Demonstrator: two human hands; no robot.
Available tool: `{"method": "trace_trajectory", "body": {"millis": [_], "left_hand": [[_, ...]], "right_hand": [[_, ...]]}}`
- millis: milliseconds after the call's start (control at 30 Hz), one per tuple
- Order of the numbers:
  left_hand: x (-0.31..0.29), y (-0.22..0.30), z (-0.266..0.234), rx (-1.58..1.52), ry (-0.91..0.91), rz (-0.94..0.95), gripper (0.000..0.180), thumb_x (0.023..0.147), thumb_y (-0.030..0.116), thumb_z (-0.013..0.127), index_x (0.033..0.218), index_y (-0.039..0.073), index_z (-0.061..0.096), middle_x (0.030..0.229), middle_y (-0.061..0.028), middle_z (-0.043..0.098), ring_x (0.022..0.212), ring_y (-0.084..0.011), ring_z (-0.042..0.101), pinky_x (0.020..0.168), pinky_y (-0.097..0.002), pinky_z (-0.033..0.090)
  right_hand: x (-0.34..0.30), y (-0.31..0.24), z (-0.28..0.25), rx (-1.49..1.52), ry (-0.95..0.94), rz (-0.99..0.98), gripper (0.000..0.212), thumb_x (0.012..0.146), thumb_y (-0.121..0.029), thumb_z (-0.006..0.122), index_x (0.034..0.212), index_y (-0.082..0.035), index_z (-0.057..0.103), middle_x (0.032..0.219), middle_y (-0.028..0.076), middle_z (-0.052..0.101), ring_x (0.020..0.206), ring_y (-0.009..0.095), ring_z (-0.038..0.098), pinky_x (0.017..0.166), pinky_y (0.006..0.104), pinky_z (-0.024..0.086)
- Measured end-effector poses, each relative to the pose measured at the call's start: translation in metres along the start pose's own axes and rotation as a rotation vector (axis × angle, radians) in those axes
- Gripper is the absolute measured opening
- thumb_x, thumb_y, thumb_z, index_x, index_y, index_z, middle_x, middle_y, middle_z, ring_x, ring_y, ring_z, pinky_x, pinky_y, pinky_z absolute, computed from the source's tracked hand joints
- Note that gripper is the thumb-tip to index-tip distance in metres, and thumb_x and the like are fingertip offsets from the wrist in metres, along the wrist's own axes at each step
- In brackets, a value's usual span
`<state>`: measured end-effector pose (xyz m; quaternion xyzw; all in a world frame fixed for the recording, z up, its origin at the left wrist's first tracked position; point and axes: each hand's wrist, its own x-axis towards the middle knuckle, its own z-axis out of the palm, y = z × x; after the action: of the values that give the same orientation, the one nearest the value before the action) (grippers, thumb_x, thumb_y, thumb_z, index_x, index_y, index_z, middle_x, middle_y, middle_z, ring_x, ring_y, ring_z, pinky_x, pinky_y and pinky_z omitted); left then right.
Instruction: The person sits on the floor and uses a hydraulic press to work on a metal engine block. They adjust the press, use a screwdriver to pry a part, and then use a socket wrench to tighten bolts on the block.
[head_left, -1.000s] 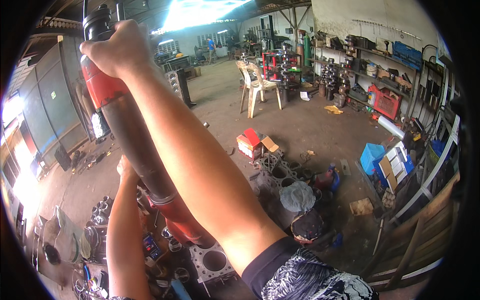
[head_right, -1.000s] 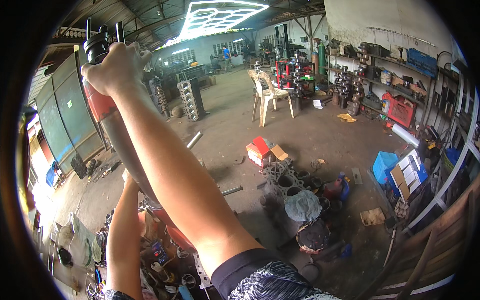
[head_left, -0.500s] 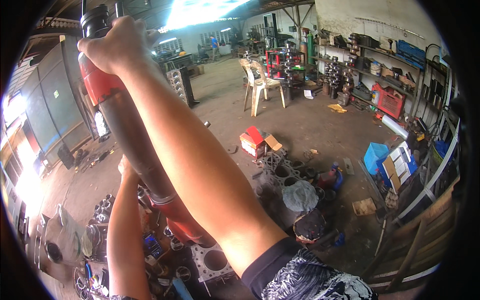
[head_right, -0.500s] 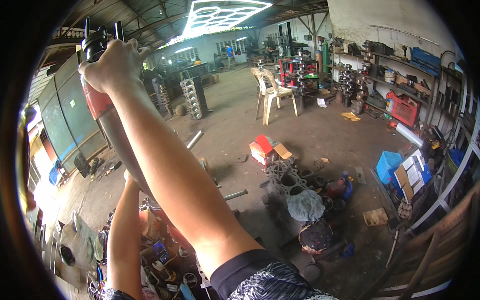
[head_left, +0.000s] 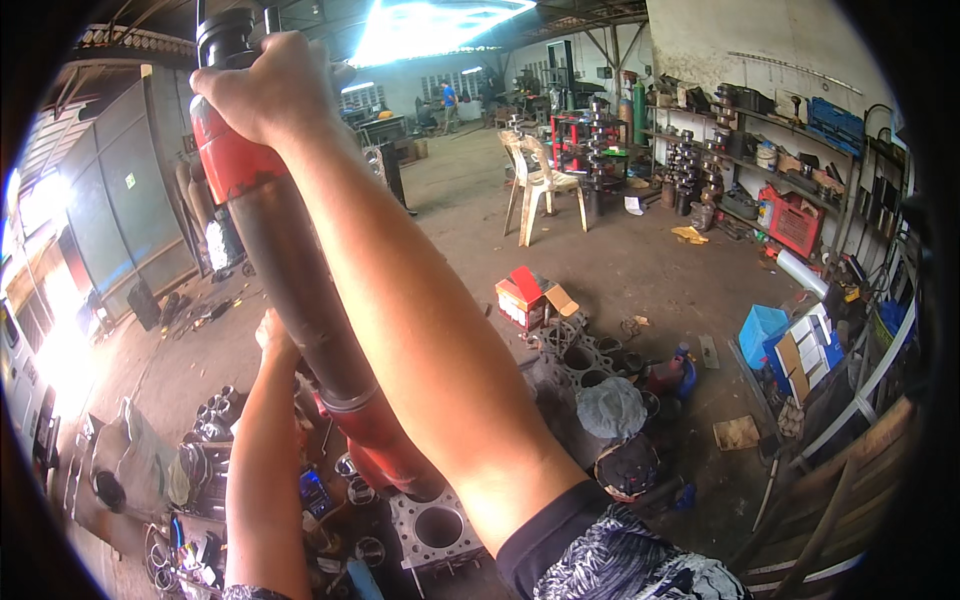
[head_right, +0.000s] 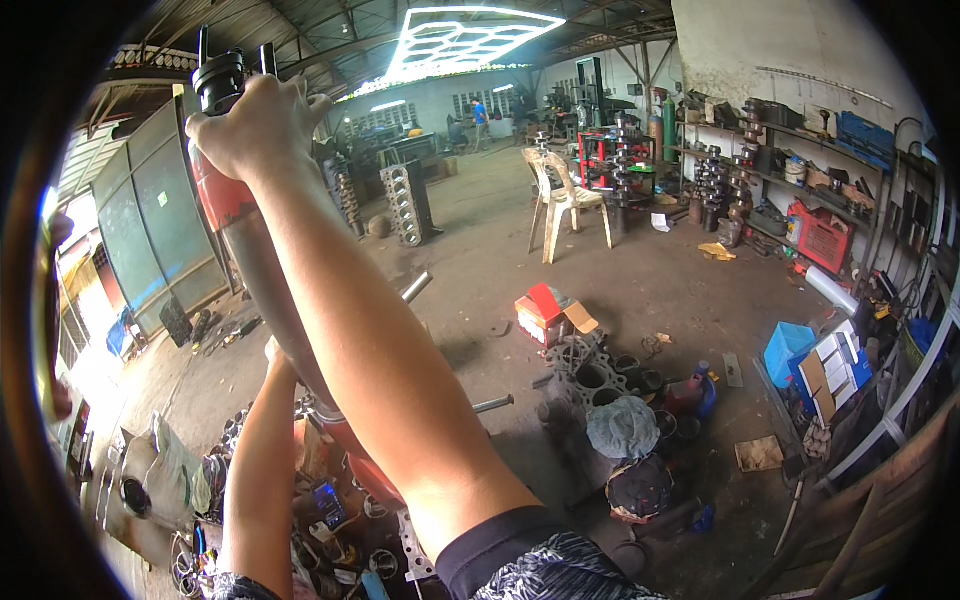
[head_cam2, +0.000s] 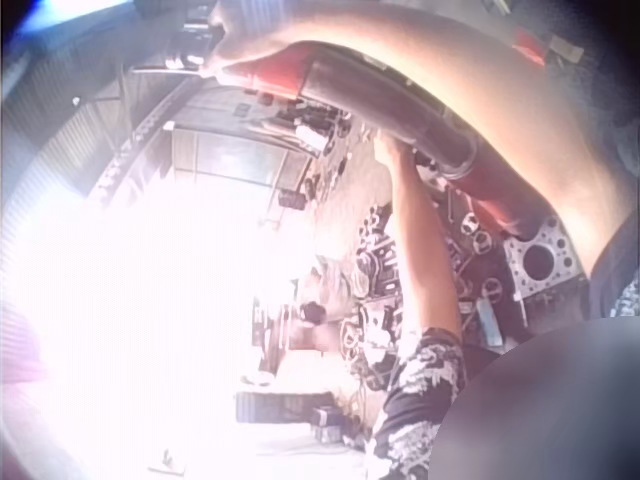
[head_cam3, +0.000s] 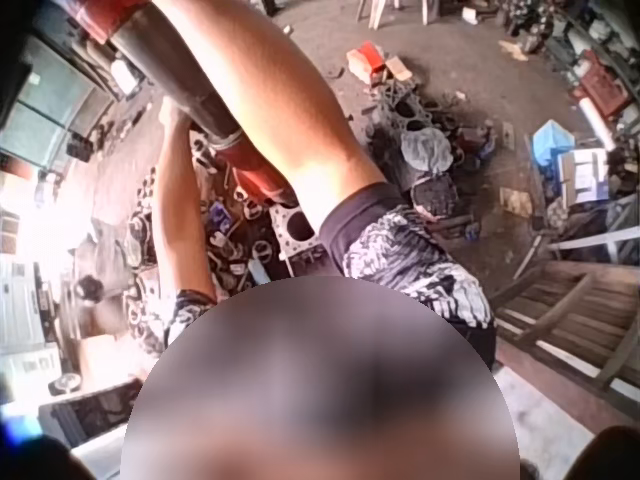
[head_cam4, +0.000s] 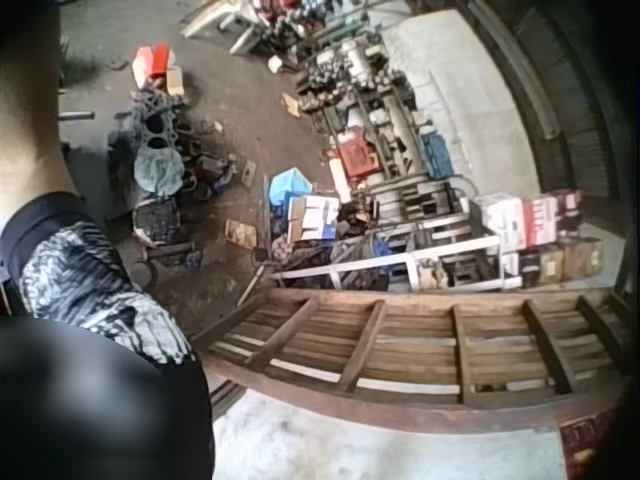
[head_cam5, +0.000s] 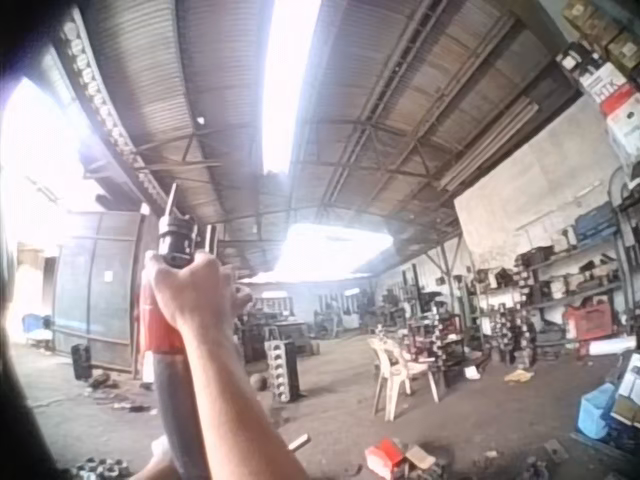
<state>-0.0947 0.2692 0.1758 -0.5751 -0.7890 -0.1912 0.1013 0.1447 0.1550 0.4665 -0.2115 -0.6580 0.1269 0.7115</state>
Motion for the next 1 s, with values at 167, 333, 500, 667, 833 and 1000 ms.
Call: {"method": "trace_trajectory", "body": {"millis": [167, 333, 500, 667, 833, 1000], "left_hand": [[-0.001, 0.002, -0.001, -0.002, -0.007, -0.028, 0.042, 0.094, 0.041, 0.064, 0.120, 0.010, 0.073, 0.115, -0.0162, 0.075, 0.111, -0.0347, 0.072, 0.090, -0.0460, 0.058], [-0.007, 0.010, -0.011, 0.001, -0.016, -0.019, 0.042, 0.094, 0.042, 0.064, 0.120, 0.011, 0.073, 0.115, -0.0158, 0.075, 0.111, -0.0344, 0.072, 0.090, -0.0453, 0.058], [-0.014, 0.015, -0.017, 0.012, -0.012, 0.002, 0.044, 0.094, 0.044, 0.064, 0.121, 0.011, 0.073, 0.117, -0.0161, 0.075, 0.112, -0.0343, 0.071, 0.092, -0.0449, 0.058], [-0.024, 0.019, -0.024, -0.025, 0.026, 0.047, 0.045, 0.094, 0.045, 0.063, 0.121, 0.011, 0.074, 0.118, -0.0166, 0.075, 0.113, -0.0344, 0.071, 0.093, -0.0455, 0.057], [-0.033, 0.023, -0.030, -0.077, 0.074, 0.009, 0.035, 0.093, 0.037, 0.066, 0.115, 0.011, 0.076, 0.114, -0.0170, 0.076, 0.110, -0.0345, 0.073, 0.090, -0.0450, 0.058], [-0.032, 0.028, -0.031, -0.026, 0.044, -0.005, 0.027, 0.089, 0.029, 0.071, 0.107, 0.010, 0.078, 0.109, -0.0170, 0.077, 0.107, -0.0339, 0.074, 0.089, -0.0441, 0.059]], "right_hand": [[0.005, 0.003, 0.008, -0.065, 0.055, -0.045, 0.048, 0.072, -0.041, 0.082, 0.101, -0.002, 0.079, 0.097, 0.023, 0.075, 0.088, 0.030, 0.074, 0.086, 0.0397, 0.059], [0.010, 0.004, 0.008, -0.026, 0.045, -0.039, 0.049, 0.070, -0.040, 0.083, 0.101, -0.003, 0.079, 0.096, 0.022, 0.076, 0.087, 0.026, 0.075, 0.084, 0.0391, 0.060], [0.009, 0.001, 0.005, 0.007, -0.040, -0.018, 0.056, 0.072, -0.046, 0.080, 0.106, -0.001, 0.076, 0.105, 0.022, 0.074, 0.100, 0.029, 0.070, 0.096, 0.0439, 0.048], [0.008, -0.005, 0.002, 0.002, -0.035, -0.029, 0.055, 0.074, -0.046, 0.079, 0.104, 0.000, 0.076, 0.102, 0.023, 0.074, 0.098, 0.030, 0.071, 0.092, 0.0431, 0.050], [0.006, -0.009, 0.004, -0.013, -0.023, -0.044, 0.053, 0.077, -0.045, 0.078, 0.102, 0.002, 0.076, 0.099, 0.024, 0.075, 0.095, 0.032, 0.073, 0.088, 0.0424, 0.053], [0.003, -0.012, 0.004, -0.049, 0.006, -0.054, 0.053, 0.079, -0.045, 0.077, 0.100, 0.003, 0.076, 0.097, 0.025, 0.075, 0.093, 0.033, 0.074, 0.084, 0.0416, 0.055]]}}
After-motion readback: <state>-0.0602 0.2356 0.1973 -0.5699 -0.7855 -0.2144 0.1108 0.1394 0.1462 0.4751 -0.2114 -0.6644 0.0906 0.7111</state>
